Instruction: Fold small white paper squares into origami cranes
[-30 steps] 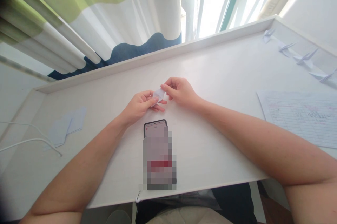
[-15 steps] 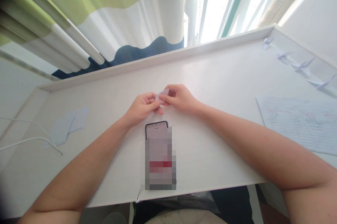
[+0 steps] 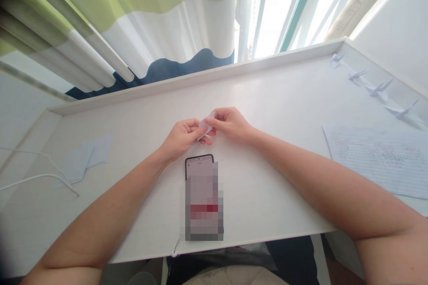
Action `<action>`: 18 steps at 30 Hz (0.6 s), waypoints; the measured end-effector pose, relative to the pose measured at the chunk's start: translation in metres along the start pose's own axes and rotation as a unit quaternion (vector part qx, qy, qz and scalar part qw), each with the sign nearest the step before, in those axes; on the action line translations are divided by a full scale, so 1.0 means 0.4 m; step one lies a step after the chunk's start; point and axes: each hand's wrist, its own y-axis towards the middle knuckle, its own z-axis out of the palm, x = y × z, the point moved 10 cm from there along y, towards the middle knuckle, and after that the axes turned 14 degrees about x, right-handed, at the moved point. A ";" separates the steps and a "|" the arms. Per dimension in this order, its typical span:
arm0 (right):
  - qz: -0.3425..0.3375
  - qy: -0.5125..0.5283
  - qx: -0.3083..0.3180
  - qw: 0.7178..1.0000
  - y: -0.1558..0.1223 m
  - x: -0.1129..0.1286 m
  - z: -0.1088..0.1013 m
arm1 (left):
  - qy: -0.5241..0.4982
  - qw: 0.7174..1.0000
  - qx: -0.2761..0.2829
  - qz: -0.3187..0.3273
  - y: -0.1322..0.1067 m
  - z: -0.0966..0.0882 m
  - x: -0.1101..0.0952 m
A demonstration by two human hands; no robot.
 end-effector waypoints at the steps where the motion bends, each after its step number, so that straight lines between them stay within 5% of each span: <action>1: -0.001 0.001 -0.003 1.000 0.000 0.001 -0.002 | 0.002 1.000 0.002 -0.001 0.001 0.001 0.002; 5: -0.024 0.006 0.006 1.000 0.000 0.009 0.002 | 0.033 0.999 -0.008 0.002 0.000 0.000 0.001; 8: -0.029 -0.017 -0.022 0.999 -0.006 0.011 -0.007 | 0.096 0.992 -0.074 0.028 -0.013 -0.026 -0.013; 13: -0.005 -0.015 -0.053 0.998 -0.014 0.000 -0.007 | 0.297 0.928 -0.203 0.095 -0.060 -0.061 -0.071; 18: -0.021 0.058 -0.083 0.995 -0.011 -0.009 -0.032 | 0.351 0.907 -0.145 0.185 -0.060 -0.001 -0.101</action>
